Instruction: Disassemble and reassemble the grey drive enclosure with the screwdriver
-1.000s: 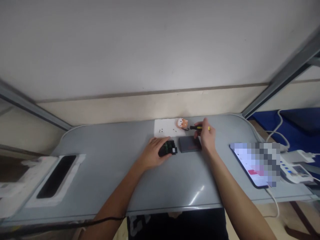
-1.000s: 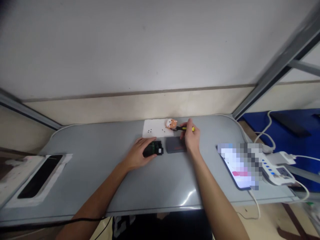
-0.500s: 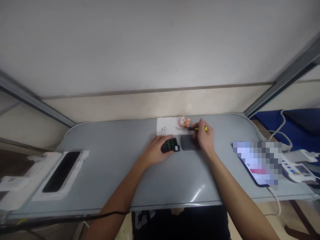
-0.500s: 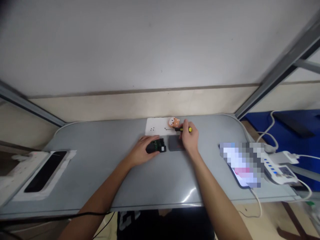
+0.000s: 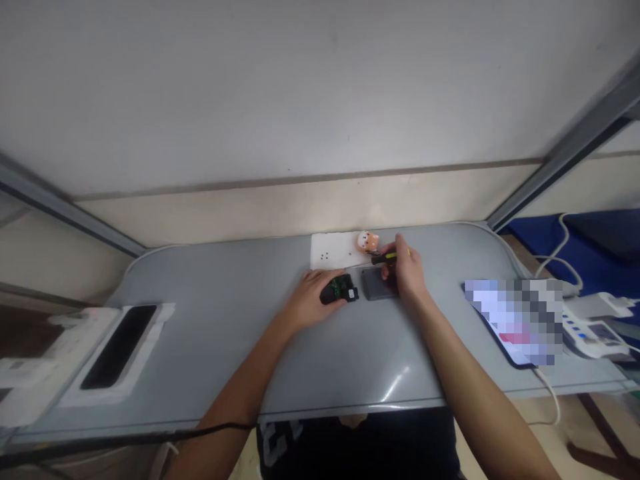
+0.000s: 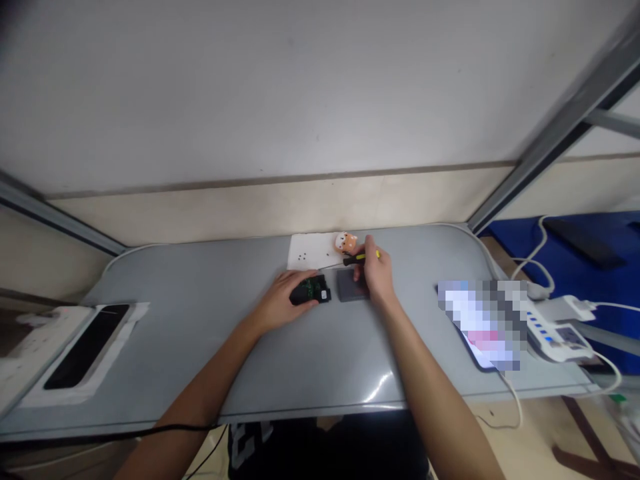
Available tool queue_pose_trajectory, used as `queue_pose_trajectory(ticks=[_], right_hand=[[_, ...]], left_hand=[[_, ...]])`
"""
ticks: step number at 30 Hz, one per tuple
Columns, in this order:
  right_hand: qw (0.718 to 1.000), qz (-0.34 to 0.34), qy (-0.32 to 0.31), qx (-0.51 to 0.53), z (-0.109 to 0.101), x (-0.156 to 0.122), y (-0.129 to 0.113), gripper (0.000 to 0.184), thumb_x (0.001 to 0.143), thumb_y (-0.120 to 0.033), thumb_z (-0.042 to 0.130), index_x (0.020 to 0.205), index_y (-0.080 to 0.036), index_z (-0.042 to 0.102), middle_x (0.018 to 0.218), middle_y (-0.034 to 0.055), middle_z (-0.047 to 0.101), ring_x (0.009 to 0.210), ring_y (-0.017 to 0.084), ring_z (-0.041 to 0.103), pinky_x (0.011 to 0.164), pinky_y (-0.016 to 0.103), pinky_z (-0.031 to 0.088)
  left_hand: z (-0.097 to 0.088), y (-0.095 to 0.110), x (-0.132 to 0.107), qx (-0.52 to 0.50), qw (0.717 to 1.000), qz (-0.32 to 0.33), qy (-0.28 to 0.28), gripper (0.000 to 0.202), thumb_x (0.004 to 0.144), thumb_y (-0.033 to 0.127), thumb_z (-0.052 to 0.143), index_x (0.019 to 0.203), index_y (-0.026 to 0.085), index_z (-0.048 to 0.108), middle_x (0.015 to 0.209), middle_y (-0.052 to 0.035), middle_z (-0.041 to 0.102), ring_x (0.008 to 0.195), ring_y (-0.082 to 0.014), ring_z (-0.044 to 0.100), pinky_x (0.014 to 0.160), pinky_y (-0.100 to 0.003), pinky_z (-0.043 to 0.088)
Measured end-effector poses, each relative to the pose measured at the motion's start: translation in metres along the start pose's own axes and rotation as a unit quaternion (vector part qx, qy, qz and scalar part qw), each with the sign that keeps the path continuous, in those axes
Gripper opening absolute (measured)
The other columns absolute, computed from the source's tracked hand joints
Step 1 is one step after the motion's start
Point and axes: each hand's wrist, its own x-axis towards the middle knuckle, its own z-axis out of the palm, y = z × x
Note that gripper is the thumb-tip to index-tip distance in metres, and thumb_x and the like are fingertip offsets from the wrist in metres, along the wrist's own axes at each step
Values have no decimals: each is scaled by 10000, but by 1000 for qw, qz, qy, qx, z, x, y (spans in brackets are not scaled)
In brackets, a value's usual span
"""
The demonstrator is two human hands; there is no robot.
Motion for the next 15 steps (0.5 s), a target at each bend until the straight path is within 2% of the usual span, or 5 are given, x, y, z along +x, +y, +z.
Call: queue_pose_trajectory(ticks=[6,10,15], right_hand=[[999,42,-17,-22,-14,8,-4,602,902,-756,511,760,-188,652,425,-16,512,343,124,478,340,213,365],[1000,20,-12,9,-19,11,-3,566,896,-705,560,694,-181,633,456,-1,538,355,114,488,365,220,399],[998,52,-25,-27,-19,10,-3,589,891,-738,537,727,-186,657,427,-7,505,356,134,488,325,219,344]], left_hand=[[-3,3,-2,-14,999,-18,-24,618,864,321,808,1439,319,581,1419,-53,656,1324,-292,571,1172,-493,429],[-3,3,-3,-19,999,-22,-35,616,868,333,805,1441,324,581,1425,-54,649,1321,-296,569,1169,-494,435],[0,-2,-4,-22,999,-30,-25,684,859,345,820,1482,355,537,1425,-44,650,1311,-299,572,1154,-508,449]])
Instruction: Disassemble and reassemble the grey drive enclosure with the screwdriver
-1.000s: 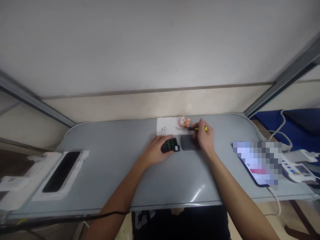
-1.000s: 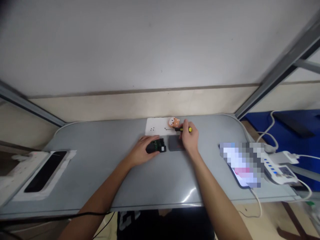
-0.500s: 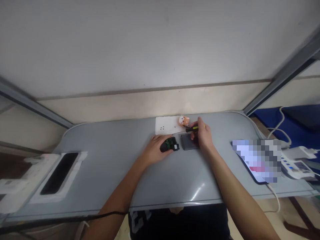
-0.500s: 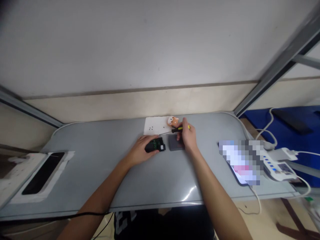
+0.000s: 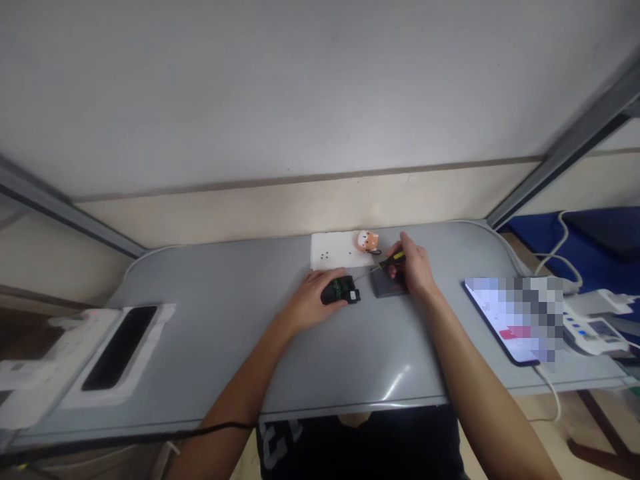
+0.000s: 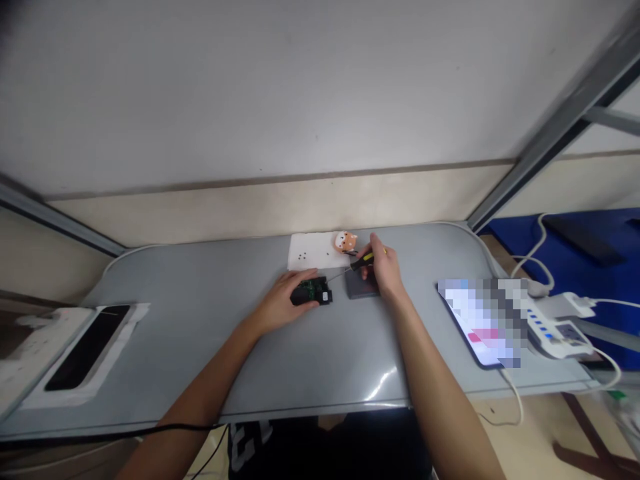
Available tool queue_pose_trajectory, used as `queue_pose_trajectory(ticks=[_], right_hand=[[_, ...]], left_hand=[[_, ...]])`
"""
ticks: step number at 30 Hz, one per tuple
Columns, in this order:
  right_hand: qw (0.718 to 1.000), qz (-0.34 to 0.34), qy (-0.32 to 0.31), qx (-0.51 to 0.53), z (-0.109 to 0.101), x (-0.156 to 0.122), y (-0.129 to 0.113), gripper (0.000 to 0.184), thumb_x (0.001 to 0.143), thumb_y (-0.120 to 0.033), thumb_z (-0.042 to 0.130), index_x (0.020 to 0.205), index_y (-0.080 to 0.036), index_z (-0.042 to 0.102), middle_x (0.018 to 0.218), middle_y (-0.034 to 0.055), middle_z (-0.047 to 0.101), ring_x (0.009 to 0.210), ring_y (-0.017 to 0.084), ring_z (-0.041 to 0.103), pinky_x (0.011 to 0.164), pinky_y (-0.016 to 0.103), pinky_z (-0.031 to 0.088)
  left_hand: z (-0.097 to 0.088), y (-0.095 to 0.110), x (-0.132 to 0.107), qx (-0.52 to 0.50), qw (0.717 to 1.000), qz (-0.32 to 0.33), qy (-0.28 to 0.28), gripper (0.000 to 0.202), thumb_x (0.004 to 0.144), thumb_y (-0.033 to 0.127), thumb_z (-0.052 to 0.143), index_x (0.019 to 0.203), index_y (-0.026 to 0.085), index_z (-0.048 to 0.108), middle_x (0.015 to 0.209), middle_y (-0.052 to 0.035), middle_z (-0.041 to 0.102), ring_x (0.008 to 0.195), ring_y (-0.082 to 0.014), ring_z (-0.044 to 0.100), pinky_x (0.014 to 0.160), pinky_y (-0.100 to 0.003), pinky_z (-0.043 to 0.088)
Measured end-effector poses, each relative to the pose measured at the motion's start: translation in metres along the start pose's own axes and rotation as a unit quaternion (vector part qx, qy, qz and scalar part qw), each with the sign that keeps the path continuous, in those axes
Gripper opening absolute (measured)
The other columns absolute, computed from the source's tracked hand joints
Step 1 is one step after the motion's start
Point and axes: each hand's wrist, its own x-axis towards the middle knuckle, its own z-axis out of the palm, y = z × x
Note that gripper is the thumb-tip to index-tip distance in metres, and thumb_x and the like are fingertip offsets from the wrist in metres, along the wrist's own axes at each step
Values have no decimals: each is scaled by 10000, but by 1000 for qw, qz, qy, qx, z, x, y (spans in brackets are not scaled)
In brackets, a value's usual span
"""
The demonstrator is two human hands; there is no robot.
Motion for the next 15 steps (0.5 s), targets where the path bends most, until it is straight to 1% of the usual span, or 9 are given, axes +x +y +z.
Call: queue_pose_trajectory(ticks=[2,6,9,10,12,15], right_hand=[[1000,6,-9,-13,0,-1,-1,604,889,-753,524,726,-187,658,415,-3,505,350,137,479,324,224,347],[1000,-3,-21,-13,0,-4,-3,604,892,-751,519,698,-191,637,393,-2,501,340,134,472,348,229,363],[1000,-14,-22,-5,3,-6,-3,612,890,-765,513,699,-196,630,391,-7,497,338,129,463,345,223,318],[1000,-18,-26,-2,5,-7,-2,619,888,-774,509,700,-197,629,390,-10,492,334,125,453,343,223,298],[999,-25,-33,4,10,-10,-2,623,881,-781,520,695,-196,628,396,-17,485,336,119,445,349,226,279],[998,-42,-43,11,17,-14,-3,611,865,-762,573,664,-187,626,430,-17,498,362,112,472,380,232,314]], left_hand=[[1,-1,0,2,1000,5,0,692,861,342,820,1487,355,527,1434,-40,648,1316,-298,570,1162,-510,439],[1,-1,1,11,1000,21,8,681,851,327,830,1469,332,543,1429,-52,652,1312,-301,580,1156,-509,441],[0,0,0,17,999,44,20,678,859,336,821,1473,310,534,1419,-73,653,1307,-302,587,1150,-515,442],[0,1,0,20,998,53,26,647,874,335,804,1463,301,542,1408,-78,655,1304,-297,589,1148,-515,442],[-2,2,1,26,996,76,49,515,906,320,762,1392,279,600,1358,-85,670,1278,-284,602,1133,-506,449],[-2,3,2,30,989,111,92,269,926,300,728,1190,255,708,1246,-81,701,1205,-260,633,1086,-483,473]])
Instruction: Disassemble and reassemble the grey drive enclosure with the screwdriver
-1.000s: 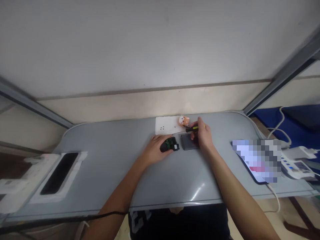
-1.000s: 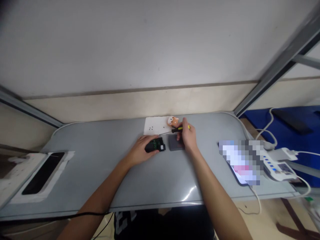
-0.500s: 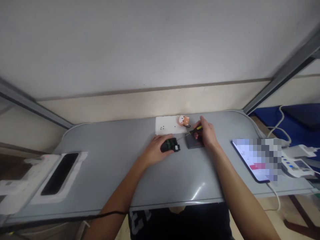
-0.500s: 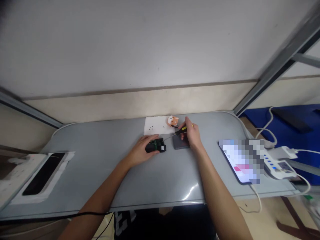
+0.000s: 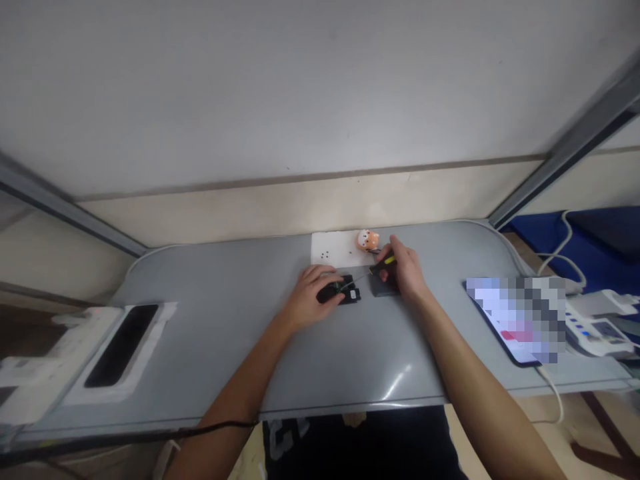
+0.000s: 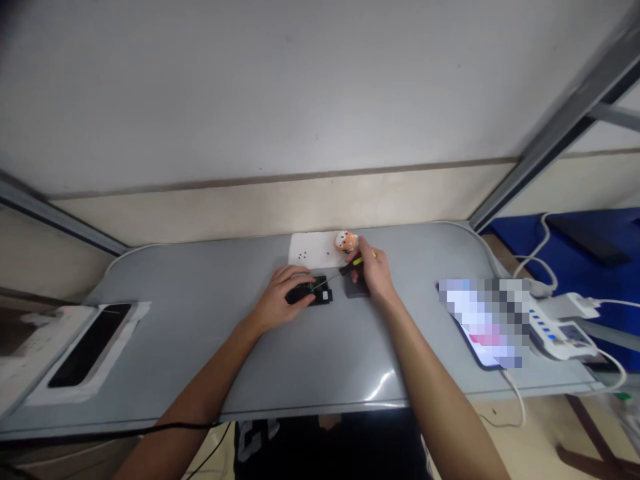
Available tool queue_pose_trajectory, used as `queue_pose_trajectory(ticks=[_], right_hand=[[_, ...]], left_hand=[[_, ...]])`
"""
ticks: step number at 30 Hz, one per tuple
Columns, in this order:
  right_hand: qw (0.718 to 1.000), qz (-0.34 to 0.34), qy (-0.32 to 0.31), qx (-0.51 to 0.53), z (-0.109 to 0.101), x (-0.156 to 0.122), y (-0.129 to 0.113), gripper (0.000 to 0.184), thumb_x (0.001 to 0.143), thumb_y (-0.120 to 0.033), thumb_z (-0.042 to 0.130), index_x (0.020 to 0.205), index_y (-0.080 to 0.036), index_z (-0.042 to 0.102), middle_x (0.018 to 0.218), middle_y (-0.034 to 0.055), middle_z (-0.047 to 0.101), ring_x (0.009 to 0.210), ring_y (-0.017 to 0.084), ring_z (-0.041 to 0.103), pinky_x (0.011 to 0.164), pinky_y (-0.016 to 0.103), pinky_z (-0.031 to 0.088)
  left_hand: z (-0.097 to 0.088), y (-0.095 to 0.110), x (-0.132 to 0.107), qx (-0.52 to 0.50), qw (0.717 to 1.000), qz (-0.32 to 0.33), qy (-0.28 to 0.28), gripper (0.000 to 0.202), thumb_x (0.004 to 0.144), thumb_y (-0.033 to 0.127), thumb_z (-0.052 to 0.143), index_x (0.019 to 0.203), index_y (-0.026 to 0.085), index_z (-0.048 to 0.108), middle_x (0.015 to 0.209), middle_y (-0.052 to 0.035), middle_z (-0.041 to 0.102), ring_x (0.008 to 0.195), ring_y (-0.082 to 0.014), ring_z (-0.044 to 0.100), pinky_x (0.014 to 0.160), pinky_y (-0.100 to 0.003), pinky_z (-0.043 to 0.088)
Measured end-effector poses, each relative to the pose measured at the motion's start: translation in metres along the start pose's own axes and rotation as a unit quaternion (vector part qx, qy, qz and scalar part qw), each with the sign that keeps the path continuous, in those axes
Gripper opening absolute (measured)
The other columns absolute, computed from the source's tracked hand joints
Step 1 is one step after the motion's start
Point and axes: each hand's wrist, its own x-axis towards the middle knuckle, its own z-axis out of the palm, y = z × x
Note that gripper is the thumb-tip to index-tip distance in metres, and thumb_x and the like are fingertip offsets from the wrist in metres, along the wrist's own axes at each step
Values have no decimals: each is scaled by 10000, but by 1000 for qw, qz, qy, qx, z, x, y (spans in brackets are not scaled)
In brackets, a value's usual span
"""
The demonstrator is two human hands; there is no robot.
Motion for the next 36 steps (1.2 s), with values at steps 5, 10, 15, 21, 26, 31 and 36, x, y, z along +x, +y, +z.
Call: queue_pose_trajectory(ticks=[5,10,15,21,26,31,36], right_hand=[[1000,-18,-12,-3,6,-3,0,619,890,-747,557,650,-182,636,481,-10,536,372,100,477,412,238,336],[1000,-18,-6,-11,5,-4,2,607,898,-738,559,663,-185,640,466,-13,516,381,105,470,415,238,306],[998,-37,-1,-54,5,-4,2,621,921,-744,518,683,-185,651,458,-24,477,410,109,440,430,246,300],[985,-161,53,-42,17,-10,-1,424,871,-641,675,851,-221,617,716,-19,584,551,110,503,462,233,391],[976,-218,7,4,43,-16,-15,344,962,-582,586,986,-239,596,871,24,704,583,114,565,491,248,436],[959,-271,-37,-73,53,-15,-25,287,990,-522,585,987,-239,632,770,8,688,613,127,589,577,266,467],[951,-292,28,-101,45,-14,-13,241,993,-475,593,938,-243,626,753,-1,658,636,142,610,612,283,478]], left_hand=[[4,-5,1,-3,998,41,42,51,934,270,722,956,234,750,1102,-54,755,1046,-217,670,996,-455,502],[7,-9,2,3,996,60,69,41,938,249,729,914,231,758,1013,-42,771,950,-194,674,919,-422,518],[8,-10,0,10,995,68,74,54,955,236,712,931,231,760,985,-34,770,936,-187,672,898,-410,521],[8,-4,1,10,996,54,72,117,988,270,674,931,235,769,953,-30,780,943,-192,665,903,-412,519],[8,0,2,-17,997,5,75,176,1003,340,648,932,242,775,955,-39,784,947,-208,652,914,-428,530],[7,0,-1,-4,999,-43,23,294,934,405,738,1196,270,740,1168,-59,760,1154,-259,637,1062,-488,480],[5,4,0,6,996,-50,-69,642,870,411,812,1455,297,570,1444,-71,651,1354,-308,559,1179,-532,382]])
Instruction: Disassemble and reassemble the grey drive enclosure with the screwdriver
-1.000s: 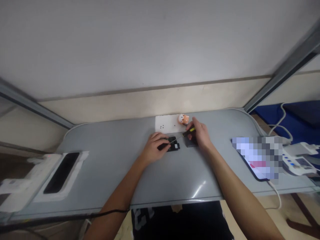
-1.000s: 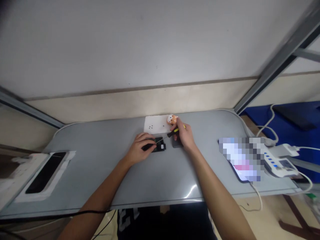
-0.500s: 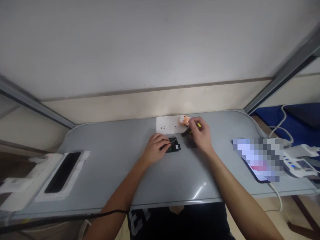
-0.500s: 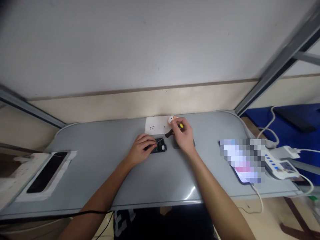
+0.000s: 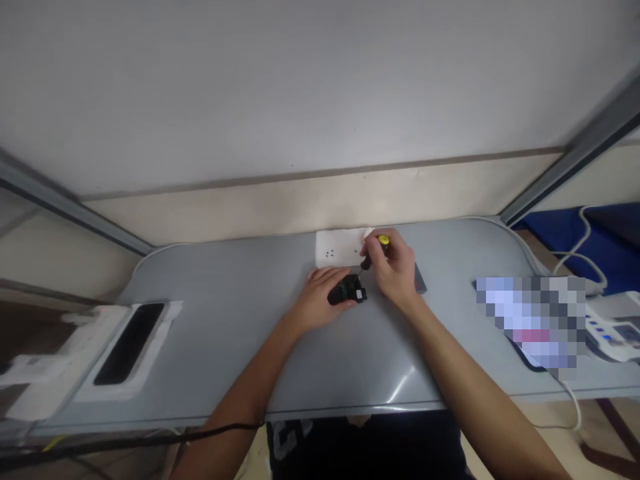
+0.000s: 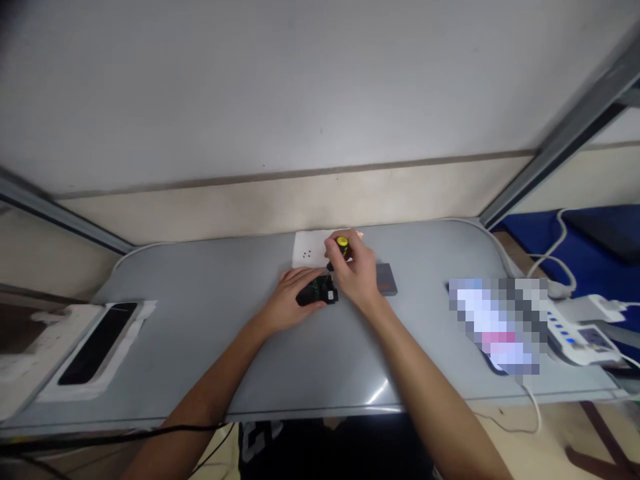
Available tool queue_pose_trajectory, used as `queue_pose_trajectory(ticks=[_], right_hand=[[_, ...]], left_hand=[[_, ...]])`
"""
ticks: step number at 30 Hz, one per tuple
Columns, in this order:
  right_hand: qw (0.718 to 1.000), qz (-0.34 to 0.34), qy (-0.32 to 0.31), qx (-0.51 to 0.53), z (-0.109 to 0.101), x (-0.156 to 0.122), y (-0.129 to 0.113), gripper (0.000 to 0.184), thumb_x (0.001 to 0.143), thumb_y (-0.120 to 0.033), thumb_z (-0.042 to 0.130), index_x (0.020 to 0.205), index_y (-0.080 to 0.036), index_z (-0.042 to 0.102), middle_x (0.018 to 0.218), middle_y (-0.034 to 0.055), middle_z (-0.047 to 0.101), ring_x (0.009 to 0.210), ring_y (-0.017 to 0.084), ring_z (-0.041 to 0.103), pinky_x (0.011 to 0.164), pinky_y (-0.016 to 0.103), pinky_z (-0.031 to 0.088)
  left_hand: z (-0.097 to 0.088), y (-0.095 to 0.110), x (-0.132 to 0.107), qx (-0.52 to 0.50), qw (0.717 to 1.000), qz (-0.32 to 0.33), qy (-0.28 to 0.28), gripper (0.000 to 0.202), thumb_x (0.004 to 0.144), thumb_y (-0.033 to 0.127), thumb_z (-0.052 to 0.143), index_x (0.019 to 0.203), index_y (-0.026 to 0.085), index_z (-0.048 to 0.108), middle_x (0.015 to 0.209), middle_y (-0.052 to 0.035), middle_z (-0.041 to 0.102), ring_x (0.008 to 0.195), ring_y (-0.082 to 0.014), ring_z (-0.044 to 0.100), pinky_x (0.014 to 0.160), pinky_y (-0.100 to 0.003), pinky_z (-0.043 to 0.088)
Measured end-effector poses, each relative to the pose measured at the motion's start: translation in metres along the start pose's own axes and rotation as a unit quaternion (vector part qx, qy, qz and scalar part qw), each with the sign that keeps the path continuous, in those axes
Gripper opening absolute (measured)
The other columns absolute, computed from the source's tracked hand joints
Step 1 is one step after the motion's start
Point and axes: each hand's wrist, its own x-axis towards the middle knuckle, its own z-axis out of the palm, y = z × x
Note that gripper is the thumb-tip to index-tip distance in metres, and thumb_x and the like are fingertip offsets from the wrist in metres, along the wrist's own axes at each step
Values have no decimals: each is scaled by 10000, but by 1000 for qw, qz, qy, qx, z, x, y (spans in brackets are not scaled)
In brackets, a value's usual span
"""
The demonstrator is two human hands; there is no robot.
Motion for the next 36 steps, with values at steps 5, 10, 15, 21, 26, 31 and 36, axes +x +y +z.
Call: queue_pose_trajectory(ticks=[5,10,15,21,26,31,36], right_hand=[[1000,15,-3,3,-2,-7,11,239,987,-476,600,934,-243,619,760,-8,661,635,139,622,597,276,476],[1000,13,-8,-27,0,-8,13,221,984,-461,605,936,-247,629,766,-1,681,638,142,616,613,280,477],[1000,9,-10,-25,0,-9,16,194,982,-437,611,934,-250,629,773,-1,679,653,145,616,625,282,474],[1000,11,-12,-23,1,-10,19,213,975,-453,617,943,-244,632,801,5,682,651,148,619,639,292,478],[999,4,-9,-44,2,-12,20,207,976,-446,618,941,-244,643,821,9,697,657,144,615,652,291,477],[998,-11,-18,-51,2,-12,18,200,973,-445,622,963,-248,653,825,15,705,717,161,641,692,296,497],[997,9,-72,-26,1,-11,15,241,998,-480,582,1003,-248,648,860,17,693,718,160,630,672,293,486]], left_hand=[[1,-1,1,5,1000,-1,-2,525,904,403,777,1390,292,612,1378,-69,693,1304,-291,601,1161,-526,390],[2,-4,0,1,1000,-1,0,515,910,410,769,1389,308,608,1397,-59,688,1323,-288,597,1168,-531,383],[3,-3,1,2,1000,-1,-2,507,909,424,763,1382,310,620,1382,-63,695,1310,-293,611,1163,-541,390],[3,-3,1,1,1000,0,-1,491,905,413,768,1365,306,636,1364,-66,702,1286,-289,625,1164,-531,396],[2,-1,1,-2,1000,2,-7,497,905,397,770,1371,301,626,1371,-59,699,1297,-283,616,1161,-520,397],[0,0,3,-3,1000,-3,-14,496,900,374,770,1371,311,630,1371,-54,700,1302,-284,614,1149,-511,409],[1,0,3,-2,1000,-3,-10,468,907,377,760,1354,305,642,1372,-55,700,1315,-286,610,1157,-507,404]])
